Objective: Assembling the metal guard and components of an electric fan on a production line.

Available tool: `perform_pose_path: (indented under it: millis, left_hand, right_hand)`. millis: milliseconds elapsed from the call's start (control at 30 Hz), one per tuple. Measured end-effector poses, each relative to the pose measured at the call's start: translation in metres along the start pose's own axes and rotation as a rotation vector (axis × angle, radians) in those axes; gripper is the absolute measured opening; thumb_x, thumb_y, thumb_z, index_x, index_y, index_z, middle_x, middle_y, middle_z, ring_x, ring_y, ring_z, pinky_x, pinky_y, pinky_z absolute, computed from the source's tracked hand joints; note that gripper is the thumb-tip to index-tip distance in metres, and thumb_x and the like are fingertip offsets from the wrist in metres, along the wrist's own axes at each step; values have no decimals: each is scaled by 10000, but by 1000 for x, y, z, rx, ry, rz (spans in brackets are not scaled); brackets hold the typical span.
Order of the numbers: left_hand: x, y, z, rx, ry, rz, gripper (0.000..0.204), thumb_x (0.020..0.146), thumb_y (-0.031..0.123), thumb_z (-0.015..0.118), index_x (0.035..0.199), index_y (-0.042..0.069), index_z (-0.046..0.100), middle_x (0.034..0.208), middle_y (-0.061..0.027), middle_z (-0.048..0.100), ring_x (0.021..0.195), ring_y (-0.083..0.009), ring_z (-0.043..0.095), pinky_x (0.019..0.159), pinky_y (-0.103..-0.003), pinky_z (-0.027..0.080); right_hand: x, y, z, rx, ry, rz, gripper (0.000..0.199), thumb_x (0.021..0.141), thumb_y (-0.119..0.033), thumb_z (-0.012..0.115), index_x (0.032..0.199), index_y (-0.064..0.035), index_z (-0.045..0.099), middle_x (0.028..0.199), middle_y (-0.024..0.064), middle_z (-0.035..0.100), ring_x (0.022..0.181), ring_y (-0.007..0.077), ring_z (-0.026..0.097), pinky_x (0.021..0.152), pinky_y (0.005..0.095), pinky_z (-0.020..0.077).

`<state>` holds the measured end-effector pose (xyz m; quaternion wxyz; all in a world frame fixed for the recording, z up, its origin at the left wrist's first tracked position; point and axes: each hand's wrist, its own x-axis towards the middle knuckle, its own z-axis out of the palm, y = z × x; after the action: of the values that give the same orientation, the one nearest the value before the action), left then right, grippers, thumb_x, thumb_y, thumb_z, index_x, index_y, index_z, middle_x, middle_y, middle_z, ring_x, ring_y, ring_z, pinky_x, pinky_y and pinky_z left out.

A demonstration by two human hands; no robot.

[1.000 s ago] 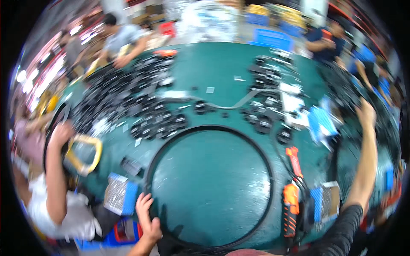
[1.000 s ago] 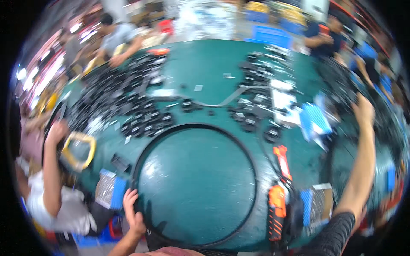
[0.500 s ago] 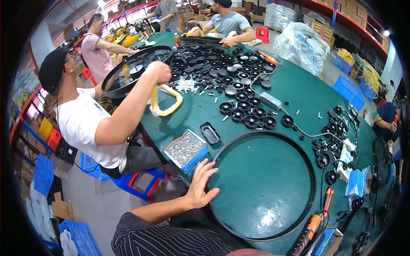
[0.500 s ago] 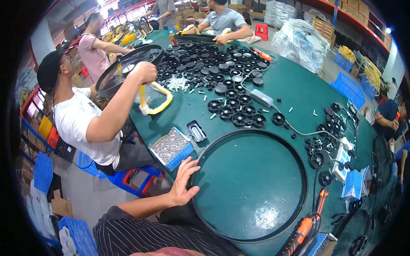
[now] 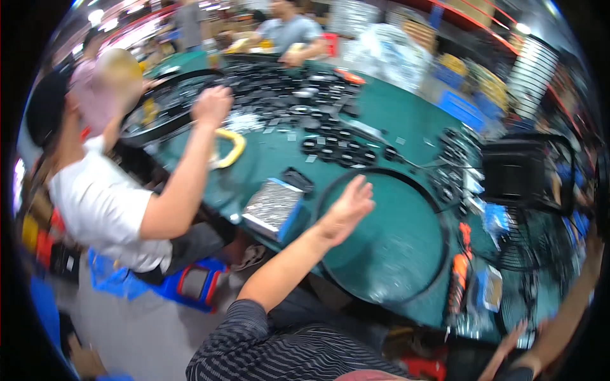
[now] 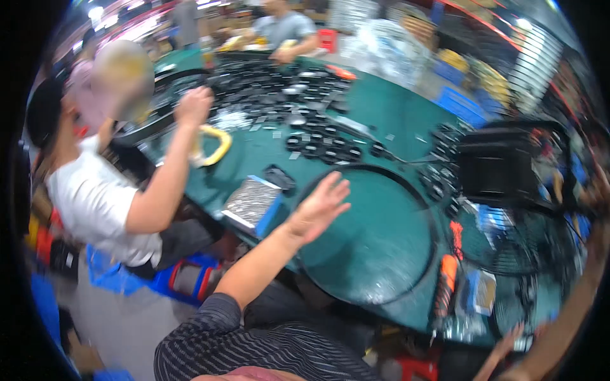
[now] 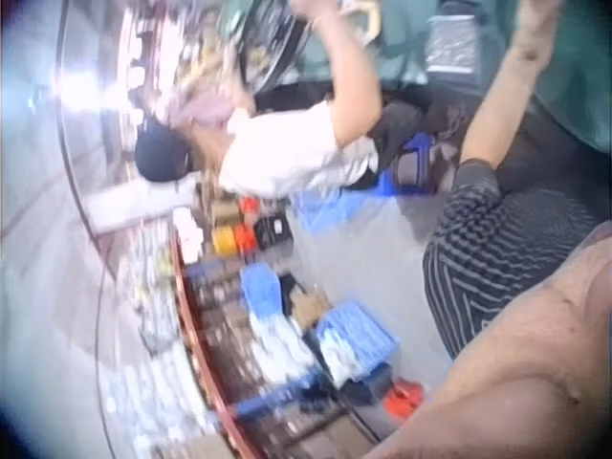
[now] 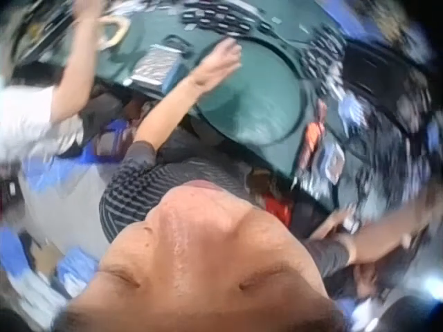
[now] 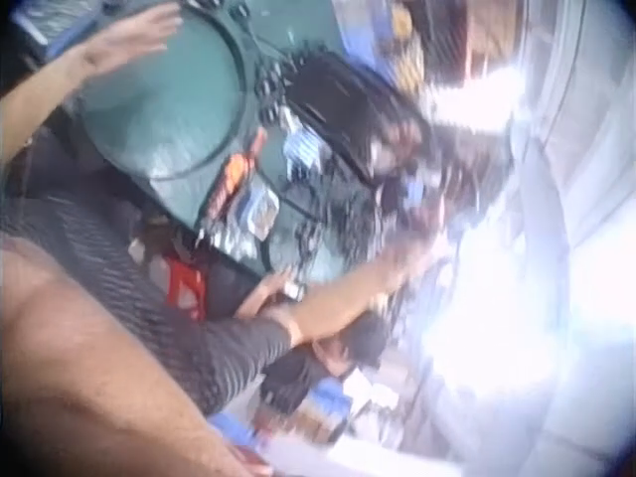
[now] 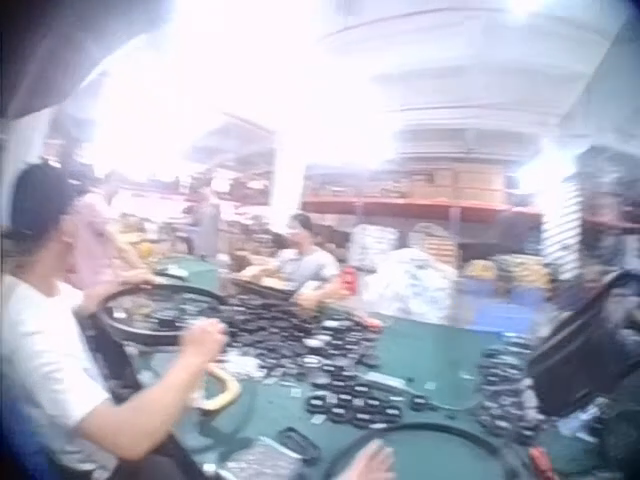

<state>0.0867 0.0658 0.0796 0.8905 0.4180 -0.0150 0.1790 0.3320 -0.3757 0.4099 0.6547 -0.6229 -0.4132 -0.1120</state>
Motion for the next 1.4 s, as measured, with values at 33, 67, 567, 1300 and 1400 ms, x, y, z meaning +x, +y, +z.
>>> perform_pose_path:
  millis: [33,67,567,1300,1400]
  left_hand:
    - [-3,0,-1,-151,-161,15,894,922,340,647,1588,127,90,1628,-202,144,1509,-329,151,1195,-526,191]
    - [-8,0,-3,-257,-386,25,955,866,489,657,1589,158,128,1624,-200,166,1501,-372,166,1190,-555,195]
    - [-151,-8,35,-842,-621,-36,1076,749,-173,485,1594,338,58,1665,-111,-60,1489,-498,32,1102,-720,235]
    - [-155,0,-69,971,337,251,426,822,109,769,1200,-21,621,1058,-152,606,864,-236,616,752,-321,513]
    - [-118,1,-94,1202,322,351,557,912,285,669,1295,-98,542,1319,-303,523,1167,-434,561,982,-470,471]
  right_hand:
    - [-1,2,15,86,-75,100,490,929,-321,630,1229,64,577,839,15,596,733,112,541,669,279,464]
    - [-3,6,32,119,-85,228,497,948,-322,609,1258,65,570,844,-2,589,736,90,532,669,263,459]
    - [-64,62,206,-393,-56,-48,582,862,-395,744,1236,33,617,1200,132,651,1148,199,586,1015,353,425]
    - [-123,208,315,-620,-947,27,1055,525,-288,887,1434,13,444,1485,247,419,1390,383,407,1146,467,308]
    - [-124,223,322,-628,-1023,14,1046,504,-277,889,1422,-11,463,1470,278,411,1367,427,420,1122,499,328]
